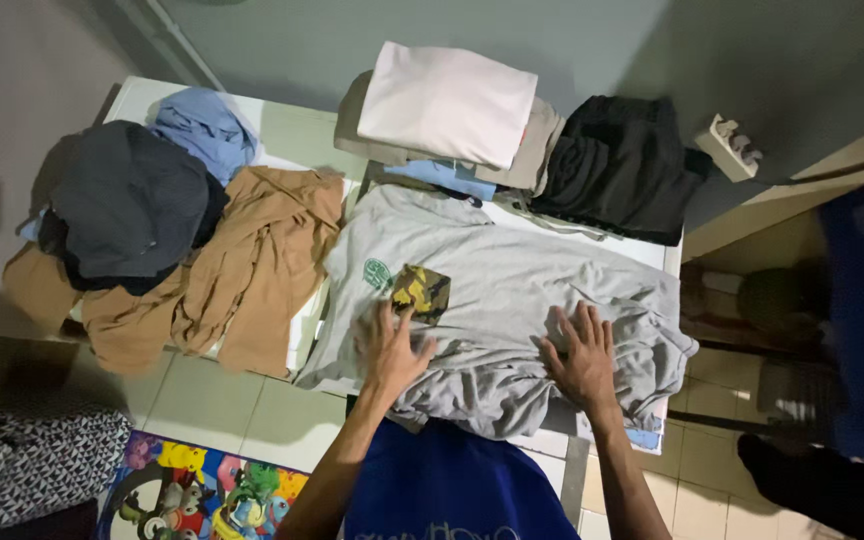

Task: The person folds a white garment and a gray t-shirt on a white table. They smooth and fold each item by hand, then place the folded white garment on a stack of other folded clothes.

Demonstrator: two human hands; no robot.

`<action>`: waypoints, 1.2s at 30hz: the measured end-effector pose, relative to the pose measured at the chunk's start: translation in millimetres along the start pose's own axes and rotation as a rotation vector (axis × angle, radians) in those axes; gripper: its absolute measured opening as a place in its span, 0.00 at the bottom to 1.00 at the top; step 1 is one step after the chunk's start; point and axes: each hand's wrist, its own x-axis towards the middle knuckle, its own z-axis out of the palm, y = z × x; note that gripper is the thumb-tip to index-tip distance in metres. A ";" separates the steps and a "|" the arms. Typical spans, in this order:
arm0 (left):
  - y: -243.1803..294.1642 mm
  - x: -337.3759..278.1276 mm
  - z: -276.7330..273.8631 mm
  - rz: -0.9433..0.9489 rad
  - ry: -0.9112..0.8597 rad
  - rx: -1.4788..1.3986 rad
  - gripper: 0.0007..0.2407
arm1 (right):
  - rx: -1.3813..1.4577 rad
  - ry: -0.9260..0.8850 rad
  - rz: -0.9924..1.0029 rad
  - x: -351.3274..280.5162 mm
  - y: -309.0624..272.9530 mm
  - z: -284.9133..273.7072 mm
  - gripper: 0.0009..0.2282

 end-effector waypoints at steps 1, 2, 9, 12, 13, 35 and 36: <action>2.2 8.4 4.8 0.135 0.140 -0.063 0.29 | 0.021 0.006 0.012 1.3 1.3 1.1 0.28; 5.0 23.7 10.3 0.271 0.281 -0.126 0.28 | 0.041 0.015 0.026 3.7 2.7 3.3 0.28; 17.6 99.3 33.5 0.399 0.274 0.029 0.31 | -0.139 0.029 0.238 19.8 10.3 14.9 0.31; 20.8 86.8 31.6 0.324 0.266 0.147 0.32 | -0.134 0.037 0.215 16.0 16.0 11.2 0.30; 22.2 80.4 30.4 0.295 0.246 0.154 0.32 | -0.139 0.041 0.196 14.9 18.1 10.0 0.30; 25.4 43.1 23.3 0.278 0.348 0.055 0.27 | -0.070 0.134 0.164 13.7 30.4 20.1 0.16; 24.4 49.2 21.9 0.306 0.393 0.005 0.26 | 0.022 0.176 0.118 19.4 26.5 21.6 0.16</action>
